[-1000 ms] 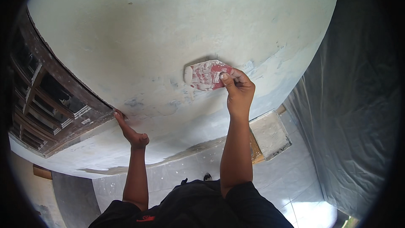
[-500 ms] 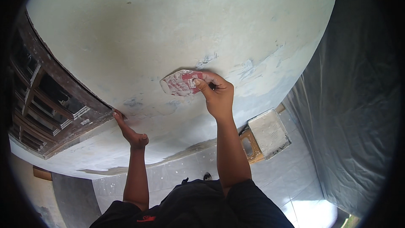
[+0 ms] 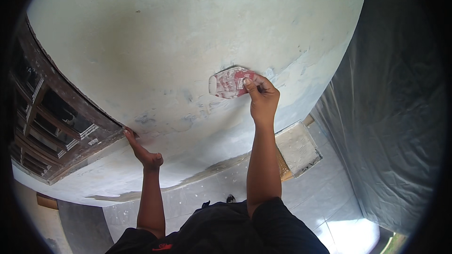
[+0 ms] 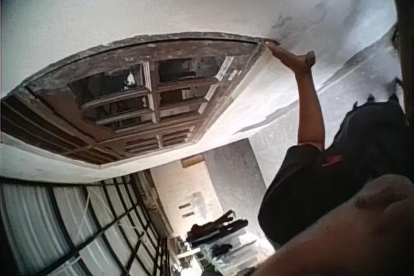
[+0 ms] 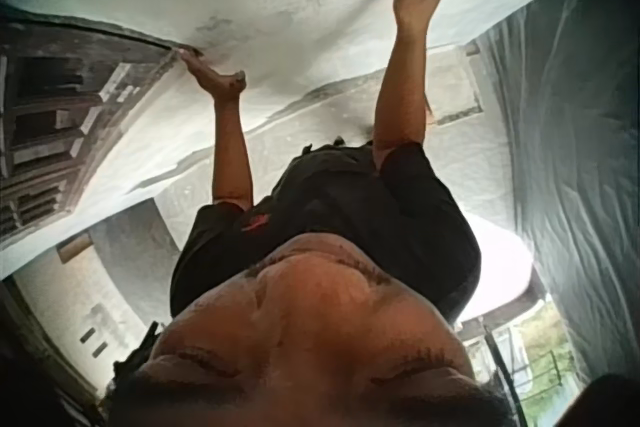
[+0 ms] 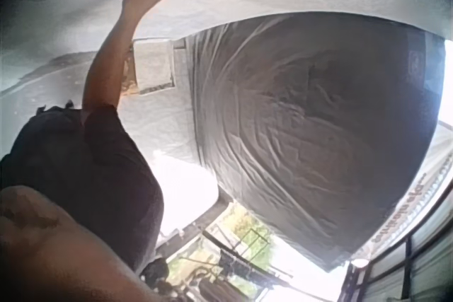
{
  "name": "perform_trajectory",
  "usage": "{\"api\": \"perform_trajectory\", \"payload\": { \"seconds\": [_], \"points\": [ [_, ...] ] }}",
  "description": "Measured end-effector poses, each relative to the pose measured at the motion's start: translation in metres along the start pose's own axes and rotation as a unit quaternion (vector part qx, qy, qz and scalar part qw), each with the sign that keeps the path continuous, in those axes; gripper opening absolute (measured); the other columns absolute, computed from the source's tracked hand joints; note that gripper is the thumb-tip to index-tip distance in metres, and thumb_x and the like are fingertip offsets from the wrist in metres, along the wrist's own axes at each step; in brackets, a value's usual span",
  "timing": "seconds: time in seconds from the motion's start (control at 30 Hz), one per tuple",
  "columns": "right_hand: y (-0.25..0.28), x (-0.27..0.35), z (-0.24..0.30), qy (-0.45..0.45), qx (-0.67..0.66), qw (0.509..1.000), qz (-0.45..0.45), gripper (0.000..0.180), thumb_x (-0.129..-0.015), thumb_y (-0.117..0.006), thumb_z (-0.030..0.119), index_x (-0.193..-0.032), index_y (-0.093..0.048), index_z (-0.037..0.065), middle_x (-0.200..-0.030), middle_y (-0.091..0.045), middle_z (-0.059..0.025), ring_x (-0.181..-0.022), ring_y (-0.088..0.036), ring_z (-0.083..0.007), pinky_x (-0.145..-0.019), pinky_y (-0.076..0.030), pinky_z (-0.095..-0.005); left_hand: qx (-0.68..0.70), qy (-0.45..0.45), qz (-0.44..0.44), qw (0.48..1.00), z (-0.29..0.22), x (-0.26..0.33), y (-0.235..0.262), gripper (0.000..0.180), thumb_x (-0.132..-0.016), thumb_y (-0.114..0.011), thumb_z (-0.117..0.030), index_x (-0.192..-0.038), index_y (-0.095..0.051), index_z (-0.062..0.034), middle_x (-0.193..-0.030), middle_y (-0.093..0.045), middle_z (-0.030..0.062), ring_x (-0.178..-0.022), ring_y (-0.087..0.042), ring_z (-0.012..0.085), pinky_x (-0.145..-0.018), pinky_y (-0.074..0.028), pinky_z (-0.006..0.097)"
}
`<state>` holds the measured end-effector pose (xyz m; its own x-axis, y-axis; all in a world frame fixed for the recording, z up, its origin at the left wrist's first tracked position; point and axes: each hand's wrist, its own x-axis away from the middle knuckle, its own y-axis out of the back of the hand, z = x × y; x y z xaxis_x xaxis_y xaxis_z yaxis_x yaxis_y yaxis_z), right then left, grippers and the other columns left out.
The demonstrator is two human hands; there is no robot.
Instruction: The person applies wall putty to a damaged area of an interior wall using a scraper.
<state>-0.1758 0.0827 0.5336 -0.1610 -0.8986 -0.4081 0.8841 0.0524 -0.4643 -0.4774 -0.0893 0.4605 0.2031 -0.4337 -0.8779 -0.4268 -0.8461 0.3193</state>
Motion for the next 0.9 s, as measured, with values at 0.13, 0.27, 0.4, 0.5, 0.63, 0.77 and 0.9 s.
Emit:
{"api": "perform_trajectory", "payload": {
  "seconds": [0.13,0.27,0.4,0.5,0.63,0.77,0.9],
  "points": [
    [0.038,-0.001,0.002,0.001,-0.005,1.000,-0.026,0.019,-0.085,-0.070,0.007,-0.099,-0.066,-0.005,-0.087,-0.069,-0.0069,-0.073,-0.060,-0.0086,-0.068,-0.047,-0.0202,-0.020,0.006,0.000,1.000,0.001,0.001,0.000,0.122,-0.073,-0.042,-0.084,-0.147,-0.006,0.0064,-0.150,-0.018,0.0288,-0.140,-0.022,0.0381,-0.113,-0.020,0.047],
    [0.002,0.009,0.011,-0.025,-0.040,0.997,0.067,0.021,-0.084,-0.071,0.006,-0.101,-0.066,-0.005,-0.088,-0.069,-0.0066,-0.078,-0.060,-0.0086,-0.071,-0.046,-0.0210,-0.003,0.003,-0.003,1.000,-0.002,-0.001,0.001,0.122,-0.074,-0.043,-0.084,-0.147,-0.007,0.0064,-0.150,-0.019,0.0291,-0.140,-0.022,0.0388,-0.113,-0.020,0.047],
    [0.019,-0.003,0.009,-0.012,0.003,0.999,-0.052,0.016,-0.086,-0.069,0.009,-0.097,-0.066,-0.002,-0.076,-0.063,-0.0005,-0.059,-0.043,-0.0041,-0.053,-0.032,-0.0187,-0.007,-0.005,0.006,1.000,0.000,0.002,0.002,0.121,-0.074,-0.042,-0.083,-0.147,-0.007,0.0061,-0.150,-0.020,0.0290,-0.140,-0.023,0.0387,-0.113,-0.020,0.047],
    [0.068,0.012,0.005,-0.027,-0.024,0.998,-0.048,0.009,-0.091,-0.063,0.012,-0.093,-0.063,0.003,-0.078,-0.063,-0.0010,-0.061,-0.048,-0.0049,-0.051,-0.034,-0.0194,0.008,0.005,0.014,1.000,-0.001,0.000,0.003,0.119,-0.075,-0.041,-0.083,-0.147,-0.006,0.0053,-0.151,-0.019,0.0283,-0.140,-0.022,0.0382,-0.113,-0.019,0.047],
    [0.086,0.064,0.016,-0.111,-0.111,0.986,-0.056,0.011,-0.096,-0.055,0.015,-0.102,-0.057,0.006,-0.090,-0.064,-0.0035,-0.067,-0.056,-0.0085,-0.052,-0.040,-0.0224,0.055,0.048,-0.022,0.997,-0.023,-0.007,0.013,0.113,-0.079,-0.041,-0.079,-0.148,-0.004,0.0029,-0.152,-0.016,0.0263,-0.141,-0.020,0.0400,-0.113,-0.017,0.049],
    [0.119,0.108,0.013,-0.204,-0.138,0.969,-0.013,0.011,-0.096,-0.050,0.010,-0.106,-0.052,0.005,-0.095,-0.064,-0.0078,-0.078,-0.064,-0.0164,-0.062,-0.055,-0.0305,0.074,0.059,-0.089,0.992,-0.061,0.014,0.003,0.104,-0.085,-0.031,-0.076,-0.148,-0.005,0.0028,-0.151,-0.019,0.0277,-0.141,-0.020,0.0401,-0.114,-0.016,0.050],
    [0.157,0.129,0.013,-0.313,-0.125,0.941,-0.018,0.020,-0.096,-0.049,0.010,-0.116,-0.051,0.005,-0.102,-0.063,-0.0083,-0.086,-0.065,-0.0179,-0.066,-0.056,-0.0317,0.143,0.124,0.008,0.982,-0.116,0.066,-0.027,0.105,-0.084,-0.031,-0.077,-0.148,-0.006,0.0036,-0.149,-0.023,0.0307,-0.139,-0.024,0.0412,-0.113,-0.017,0.050]
  ]
}}
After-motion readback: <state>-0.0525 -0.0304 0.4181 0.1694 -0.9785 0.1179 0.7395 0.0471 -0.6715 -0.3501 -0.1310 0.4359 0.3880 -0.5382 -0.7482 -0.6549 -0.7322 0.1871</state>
